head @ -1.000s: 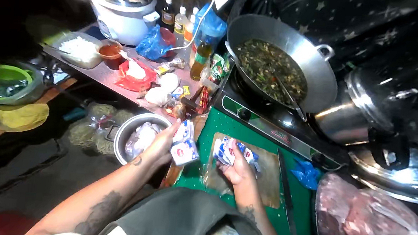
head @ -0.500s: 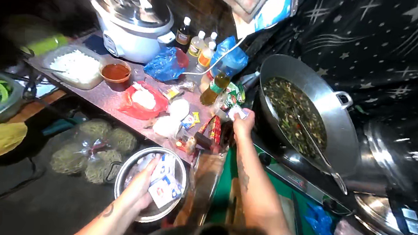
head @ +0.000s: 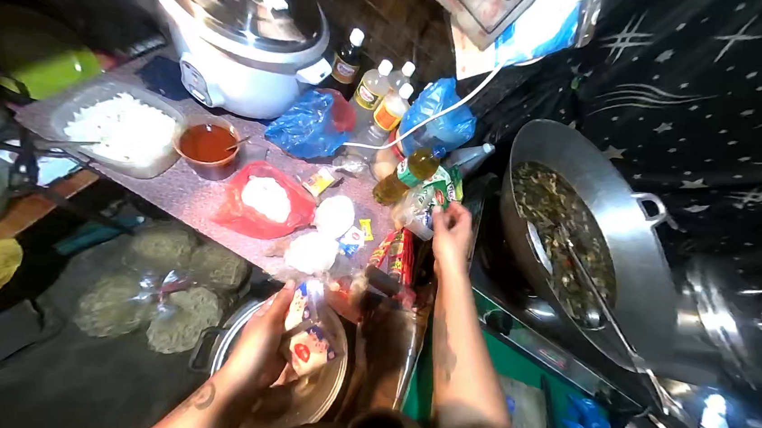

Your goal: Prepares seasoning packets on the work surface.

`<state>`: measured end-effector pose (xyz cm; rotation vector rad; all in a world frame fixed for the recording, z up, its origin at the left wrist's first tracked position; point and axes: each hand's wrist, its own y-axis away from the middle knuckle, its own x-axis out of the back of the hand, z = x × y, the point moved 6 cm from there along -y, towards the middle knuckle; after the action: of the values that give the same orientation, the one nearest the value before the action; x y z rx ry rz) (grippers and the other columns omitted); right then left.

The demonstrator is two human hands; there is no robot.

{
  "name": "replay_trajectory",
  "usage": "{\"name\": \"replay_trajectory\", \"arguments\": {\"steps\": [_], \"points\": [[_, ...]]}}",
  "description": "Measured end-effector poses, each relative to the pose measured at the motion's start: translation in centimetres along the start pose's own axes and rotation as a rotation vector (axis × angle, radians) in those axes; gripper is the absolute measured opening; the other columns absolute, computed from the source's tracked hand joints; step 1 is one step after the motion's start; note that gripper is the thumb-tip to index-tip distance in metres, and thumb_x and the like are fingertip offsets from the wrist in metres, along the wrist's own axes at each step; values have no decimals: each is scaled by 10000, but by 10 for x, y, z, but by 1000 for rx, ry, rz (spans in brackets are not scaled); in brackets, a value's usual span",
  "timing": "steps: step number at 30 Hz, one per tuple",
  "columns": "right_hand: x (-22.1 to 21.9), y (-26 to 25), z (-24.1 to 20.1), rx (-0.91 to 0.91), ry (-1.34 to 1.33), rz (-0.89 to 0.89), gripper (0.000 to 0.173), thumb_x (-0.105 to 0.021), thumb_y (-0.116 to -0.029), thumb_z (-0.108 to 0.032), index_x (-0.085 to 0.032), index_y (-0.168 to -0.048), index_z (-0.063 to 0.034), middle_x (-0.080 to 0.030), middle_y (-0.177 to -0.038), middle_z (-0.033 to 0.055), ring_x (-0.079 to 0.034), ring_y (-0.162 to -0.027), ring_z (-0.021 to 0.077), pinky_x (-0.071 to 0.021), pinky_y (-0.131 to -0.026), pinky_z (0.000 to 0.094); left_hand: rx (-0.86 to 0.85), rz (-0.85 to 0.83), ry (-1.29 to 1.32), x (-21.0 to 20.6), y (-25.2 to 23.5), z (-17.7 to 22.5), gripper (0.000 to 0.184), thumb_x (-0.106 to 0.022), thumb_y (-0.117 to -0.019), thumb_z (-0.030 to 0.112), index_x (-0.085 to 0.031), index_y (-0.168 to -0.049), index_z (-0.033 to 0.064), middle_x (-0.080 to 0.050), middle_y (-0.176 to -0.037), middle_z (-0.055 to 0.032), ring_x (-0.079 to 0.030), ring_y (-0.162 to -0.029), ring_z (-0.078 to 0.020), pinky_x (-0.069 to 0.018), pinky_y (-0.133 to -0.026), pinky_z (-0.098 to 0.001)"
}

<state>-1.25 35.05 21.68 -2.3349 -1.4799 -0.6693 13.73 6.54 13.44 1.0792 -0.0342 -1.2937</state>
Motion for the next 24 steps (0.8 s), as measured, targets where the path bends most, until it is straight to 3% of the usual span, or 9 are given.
{"name": "replay_trajectory", "arguments": {"steps": [4, 6, 11, 14, 16, 18, 19, 22, 24], "points": [[-37, 129, -2, 75, -238, -745, 837, -749, -860, -225, -341, -1505, 119, -569, -1418, 226, -626, -1218, 195, -548, -985, 332, -48, -50, -26, -34, -18, -8, 423, -363, -1125, 374, -554, -1264, 23, -716, -948, -110, -727, -839, -200, -631, -740, -391], [-39, 163, 4, 61, -190, -752, 883, -850, -787, -206, -402, -1473, 125, -608, -1357, 210, -627, -1191, 147, -521, -1025, 284, -75, -94, -47, -55, -19, -15, 412, -354, -1130, 362, -501, -1306, 20, -698, -956, -112, -720, -844, -198, -626, -749, -383], [4, 157, 22, -52, -30, -645, 352, -785, -871, -186, -674, -1120, 37, -709, -958, 68, -669, -855, 58, -572, -818, 249, -56, -388, -105, -76, -8, -34, 229, -378, -1112, 263, -475, -1225, 89, -637, -905, -24, -665, -813, -140, -594, -778, -353], [30, 160, 12, 6, 163, -914, 368, -793, -875, -207, -673, -1116, 44, -701, -975, 129, -670, -877, 141, -568, -833, 334, 71, -740, -285, -63, -7, -27, 519, -669, -921, 604, -628, -1176, 154, -723, -1057, 12, -696, -964, -112, -590, -858, -310], [35, 173, -4, 68, 350, -1107, 362, -795, -882, -195, -669, -1094, 70, -688, -959, 204, -667, -887, 276, -541, -834, 472, 154, -1063, -469, -59, -5, -21, 705, -682, -822, 733, -684, -1244, 170, -743, -1150, 9, -708, -1025, -100, -595, -873, -286], [28, 189, -16, 122, 523, -1275, 380, -784, -905, -222, -671, -1123, 68, -688, -993, 238, -671, -942, 362, -522, -870, 563, 87, -1347, -835, -72, 9, -16, 590, -681, -896, 598, -698, -1242, 120, -734, -1169, 23, -683, -1030, -48, -579, -885, -261], [22, 197, -20, 160, 569, -1334, 361, -779, -903, -213, -664, -1097, 69, -679, -980, 241, -665, -934, 377, -516, -850, 575, 16, -1400, -1074, -83, 19, -18, 443, -720, -863, 464, -719, -1116, 100, -726, -1037, 30, -665, -921, -36, -569, -816, -276], [8, 210, -26, 187, 687, -1436, 325, -760, -898, -174, -648, -1064, 81, -655, -994, 260, -644, -952, 410, -498, -831, 592, -26, -1371, -1549, -100, 36, -32, 410, -895, -767, 330, -722, -1011, 49, -714, -892, -72, -675, -832, -191, -562, -793, -481], [4, 212, -23, 200, 717, -1459, 314, -735, -920, -203, -647, -1040, 74, -652, -981, 249, -643, -947, 403, -495, -820, 584, -89, -1359, -1608, -98, 36, -40, 412, -891, -762, 358, -705, -945, 40, -679, -809, -79, -649, -760, -213, -543, -725, -491]]}}
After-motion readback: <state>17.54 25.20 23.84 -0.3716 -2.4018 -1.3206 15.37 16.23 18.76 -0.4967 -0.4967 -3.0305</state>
